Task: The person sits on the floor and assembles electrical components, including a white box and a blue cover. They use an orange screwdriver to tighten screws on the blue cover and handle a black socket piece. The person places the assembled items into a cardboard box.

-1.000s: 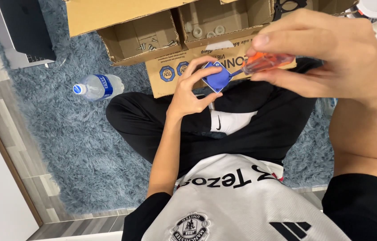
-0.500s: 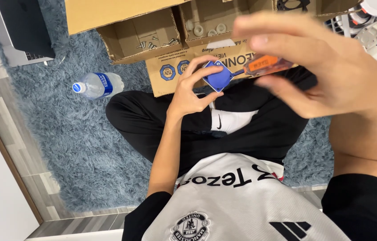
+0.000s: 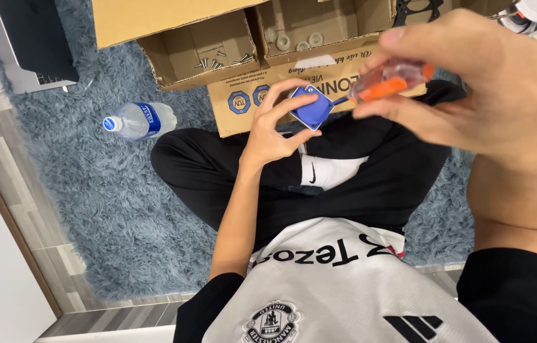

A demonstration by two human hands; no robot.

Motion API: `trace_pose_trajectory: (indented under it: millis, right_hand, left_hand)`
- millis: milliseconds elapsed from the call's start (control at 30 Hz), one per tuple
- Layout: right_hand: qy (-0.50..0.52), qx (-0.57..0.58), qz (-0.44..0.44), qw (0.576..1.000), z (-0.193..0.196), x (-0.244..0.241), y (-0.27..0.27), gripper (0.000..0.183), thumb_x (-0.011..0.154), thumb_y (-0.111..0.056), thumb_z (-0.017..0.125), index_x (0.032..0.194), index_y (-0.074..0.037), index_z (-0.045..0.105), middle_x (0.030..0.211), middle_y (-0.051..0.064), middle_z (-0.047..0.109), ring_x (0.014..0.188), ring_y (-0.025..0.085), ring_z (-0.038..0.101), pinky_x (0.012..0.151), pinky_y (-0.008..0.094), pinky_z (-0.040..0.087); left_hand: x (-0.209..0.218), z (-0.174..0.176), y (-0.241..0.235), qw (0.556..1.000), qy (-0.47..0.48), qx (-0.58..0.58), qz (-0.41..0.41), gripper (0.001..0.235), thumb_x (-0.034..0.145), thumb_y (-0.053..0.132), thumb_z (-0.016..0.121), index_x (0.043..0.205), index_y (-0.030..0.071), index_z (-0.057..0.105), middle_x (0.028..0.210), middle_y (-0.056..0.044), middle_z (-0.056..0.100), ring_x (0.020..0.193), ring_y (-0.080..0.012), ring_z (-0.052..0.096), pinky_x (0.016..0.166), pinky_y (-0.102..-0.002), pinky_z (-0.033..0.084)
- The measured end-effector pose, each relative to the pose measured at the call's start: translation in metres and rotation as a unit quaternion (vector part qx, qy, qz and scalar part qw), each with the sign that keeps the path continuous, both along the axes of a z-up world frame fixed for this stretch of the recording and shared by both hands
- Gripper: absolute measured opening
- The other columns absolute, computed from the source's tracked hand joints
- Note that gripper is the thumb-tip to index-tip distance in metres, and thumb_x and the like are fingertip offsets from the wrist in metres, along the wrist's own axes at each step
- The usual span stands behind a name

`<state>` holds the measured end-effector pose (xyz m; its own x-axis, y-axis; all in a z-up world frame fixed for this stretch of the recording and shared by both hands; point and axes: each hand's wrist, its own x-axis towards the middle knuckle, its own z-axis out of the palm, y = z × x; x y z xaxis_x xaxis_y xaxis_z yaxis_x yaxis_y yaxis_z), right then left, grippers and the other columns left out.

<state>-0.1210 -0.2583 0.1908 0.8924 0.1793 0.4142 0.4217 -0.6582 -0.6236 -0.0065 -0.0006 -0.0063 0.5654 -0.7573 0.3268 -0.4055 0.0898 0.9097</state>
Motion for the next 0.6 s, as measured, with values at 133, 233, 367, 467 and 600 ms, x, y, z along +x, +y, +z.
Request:
trace_pose_trajectory:
  millis: [133, 233, 367, 467, 600]
  right_hand:
    - [-0.086, -0.076, -0.058, 0.992, -0.024, -0.005, -0.001, 0.066, 0.116, -0.021, 0.108, 0.150, 0.017, 0.066, 0.124, 0.030, 0.084, 0.103, 0.037, 0.076, 0.091, 0.046, 0.062]
    - [-0.048, -0.055, -0.056, 0.996, -0.020, -0.008, -0.002, 0.069, 0.120, -0.015, 0.109, 0.159, 0.010, 0.059, 0.128, 0.024, 0.088, 0.100, 0.031, 0.066, 0.094, 0.043, 0.052]
    - [0.070, 0.039, -0.093, 0.992, -0.007, -0.018, -0.003, 0.033, 0.109, -0.006, 0.096, 0.119, 0.018, 0.076, 0.113, 0.028, 0.078, 0.097, 0.035, 0.073, 0.089, 0.043, 0.051]
    - [0.044, 0.057, -0.106, 0.992, -0.056, -0.052, -0.040, 0.039, 0.128, -0.005, 0.061, 0.149, 0.028, 0.058, 0.140, 0.038, 0.059, 0.109, 0.041, 0.066, 0.104, 0.050, 0.061]
    - [0.047, 0.112, -0.160, 0.979, -0.135, -0.069, -0.093, 0.072, 0.136, -0.045, 0.030, 0.180, 0.012, 0.033, 0.166, 0.036, 0.043, 0.159, 0.054, 0.044, 0.148, 0.068, 0.035]
  left_hand:
    - [-0.004, -0.003, -0.004, 0.997, -0.042, -0.017, 0.056, 0.055, 0.096, 0.021, 0.098, 0.142, 0.022, 0.068, 0.148, -0.010, 0.056, 0.140, -0.0317, 0.062, 0.112, -0.044, 0.066]
    - [-0.005, -0.003, -0.004, 0.998, -0.038, -0.015, 0.052, 0.059, 0.096, 0.015, 0.097, 0.145, 0.024, 0.065, 0.149, -0.010, 0.054, 0.143, -0.0309, 0.059, 0.111, -0.041, 0.070]
    - [-0.003, -0.006, -0.003, 0.998, -0.041, -0.007, 0.046, 0.059, 0.097, 0.019, 0.097, 0.147, 0.023, 0.065, 0.151, -0.010, 0.054, 0.145, -0.0319, 0.058, 0.116, -0.045, 0.069]
    - [-0.003, -0.014, -0.002, 0.997, -0.057, -0.016, 0.058, 0.055, 0.096, 0.020, 0.097, 0.143, 0.020, 0.068, 0.149, -0.011, 0.057, 0.143, -0.0318, 0.060, 0.126, -0.048, 0.057]
    - [-0.002, -0.022, -0.003, 0.996, -0.058, -0.007, 0.062, 0.057, 0.094, 0.027, 0.100, 0.142, 0.022, 0.071, 0.149, -0.011, 0.056, 0.143, -0.0305, 0.061, 0.128, -0.047, 0.056]
